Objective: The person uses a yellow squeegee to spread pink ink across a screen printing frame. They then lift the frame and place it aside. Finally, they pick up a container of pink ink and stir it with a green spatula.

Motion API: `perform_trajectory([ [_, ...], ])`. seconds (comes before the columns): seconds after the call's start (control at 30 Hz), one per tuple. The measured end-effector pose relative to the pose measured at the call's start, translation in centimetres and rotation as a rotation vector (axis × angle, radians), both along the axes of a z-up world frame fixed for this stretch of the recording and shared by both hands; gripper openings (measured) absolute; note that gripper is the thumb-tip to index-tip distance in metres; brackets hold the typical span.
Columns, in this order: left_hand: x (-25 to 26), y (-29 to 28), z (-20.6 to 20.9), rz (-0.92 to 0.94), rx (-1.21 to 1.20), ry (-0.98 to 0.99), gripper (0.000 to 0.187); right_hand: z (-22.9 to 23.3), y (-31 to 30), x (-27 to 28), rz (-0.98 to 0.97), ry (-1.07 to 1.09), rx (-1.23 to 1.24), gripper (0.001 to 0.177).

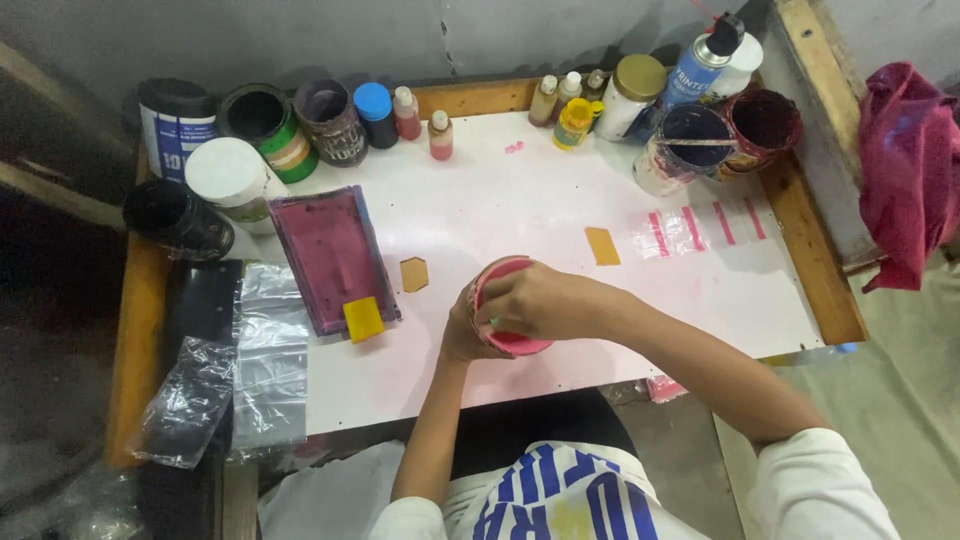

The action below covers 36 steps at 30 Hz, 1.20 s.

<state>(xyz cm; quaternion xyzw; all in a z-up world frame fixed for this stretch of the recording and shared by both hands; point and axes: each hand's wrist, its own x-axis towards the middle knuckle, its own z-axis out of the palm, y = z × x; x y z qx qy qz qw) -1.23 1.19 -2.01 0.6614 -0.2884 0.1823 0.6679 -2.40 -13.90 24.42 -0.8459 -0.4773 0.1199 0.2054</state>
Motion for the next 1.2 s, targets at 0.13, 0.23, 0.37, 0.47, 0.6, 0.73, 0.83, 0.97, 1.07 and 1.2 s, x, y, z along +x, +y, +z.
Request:
perform_trajectory([
  [0.13, 0.3, -0.3, -0.4, 0.018, 0.036, -0.045, 0.125, -0.4, -2.2, -0.5, -0.035, 0.137, 0.049, 0.018],
  [0.23, 0.4, -0.2, 0.9, -0.078, -0.105, -0.007, 0.123, -0.3, -4.1, -1.5, -0.263, 0.137, 0.134, 0.018],
  [0.37, 0.5, -0.8, 4.3, 0.021, -0.075, -0.046, 0.117, -3.1, -5.5, -3.5, -0.713, 0.008, 0.402, 0.014],
  [0.47, 0.9, -0.6, 4.0, 0.215, 0.108, -0.108, 0.111, -6.0, -5.3, -4.5, -0.945, -0.054, 0.535, 0.012],
  [0.6, 1.3, -1.1, 2.2, 0.6, 0.369, -0.383, 0.11, -8.3, -4.9, -5.0, -1.094, -0.128, 0.599, 0.015],
  [0.73, 1.7, -0.7, 0.0, 0.69, 0.433, -0.368, 0.106, -9.5, -4.2, -4.7, -1.134, -0.202, 0.609, 0.013],
  [0.83, 1.6, -0.5, -0.5, 0.679, 0.443, -0.412, 0.109, -10.4, -3.5, -4.0, -1.121, -0.289, 0.688, 0.013],
  [0.97, 1.3, -0.2, -0.6, 0.655, 0.445, -0.402, 0.102, -10.2, -2.1, -3.3, -1.108, -0.394, 0.698, 0.01],
  [1.07, 1.1, 0.2, -1.4, 0.605, 0.446, -0.353, 0.1, -9.3, -1.0, -3.1, -1.072, -0.373, 0.737, 0.007],
  [1.2, 1.4, 0.1, -2.8, 0.513, 0.38, -0.261, 0.112, -9.1, -0.8, -3.1, -0.924, -0.377, 0.588, 0.008],
])
